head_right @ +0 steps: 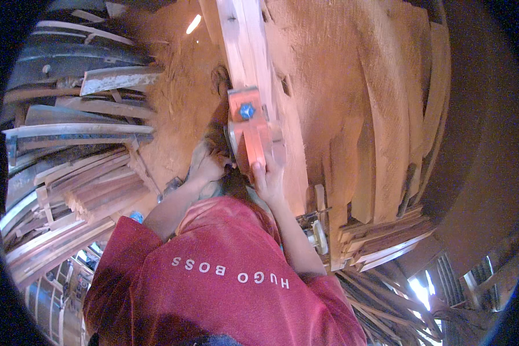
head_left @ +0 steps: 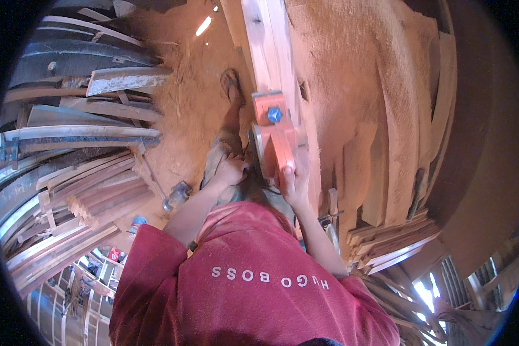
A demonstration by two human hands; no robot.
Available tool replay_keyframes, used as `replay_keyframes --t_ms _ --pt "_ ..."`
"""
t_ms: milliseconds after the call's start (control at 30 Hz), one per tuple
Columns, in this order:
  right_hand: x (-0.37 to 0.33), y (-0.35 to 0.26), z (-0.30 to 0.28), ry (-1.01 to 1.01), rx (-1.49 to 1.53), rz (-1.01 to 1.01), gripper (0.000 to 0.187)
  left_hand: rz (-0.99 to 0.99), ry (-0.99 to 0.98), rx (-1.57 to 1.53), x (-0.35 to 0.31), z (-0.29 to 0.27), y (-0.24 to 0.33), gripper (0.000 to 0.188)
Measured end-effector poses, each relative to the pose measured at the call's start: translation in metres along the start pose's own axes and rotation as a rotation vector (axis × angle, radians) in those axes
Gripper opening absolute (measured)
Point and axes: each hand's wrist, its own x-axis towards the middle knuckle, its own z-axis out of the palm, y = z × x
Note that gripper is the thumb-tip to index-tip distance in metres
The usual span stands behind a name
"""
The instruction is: The person cuts a wooden plank with a circular saw and then shapes the edge of the plank using a power planer.
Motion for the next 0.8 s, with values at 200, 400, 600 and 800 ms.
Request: replay_keyframes --t_ms 200,400,600,800 --pt "0.144 -0.072 0.025 0.053 0.032 -0.099 0.043 -0.190 0.067 -0.446 0.029 -0.049 -0.015 0.020" --pt "0.333 -0.151 0.058 0.093 -0.011 -0.205 0.048 -0.291 0.356 -0.642 0.068 -0.136 -0.027 0.024" --pt "0.464 -0.210 0.089 0.091 0.048 -0.328 0.051 -0.461 0.376 -0.943 0.112 -0.199 -0.054 0.024" --pt "0.562 -0.274 0.110 0.298 -0.140 -0.716 0.055 -0.362 0.551 -1.204 0.125 -0.235 -0.053 0.023"
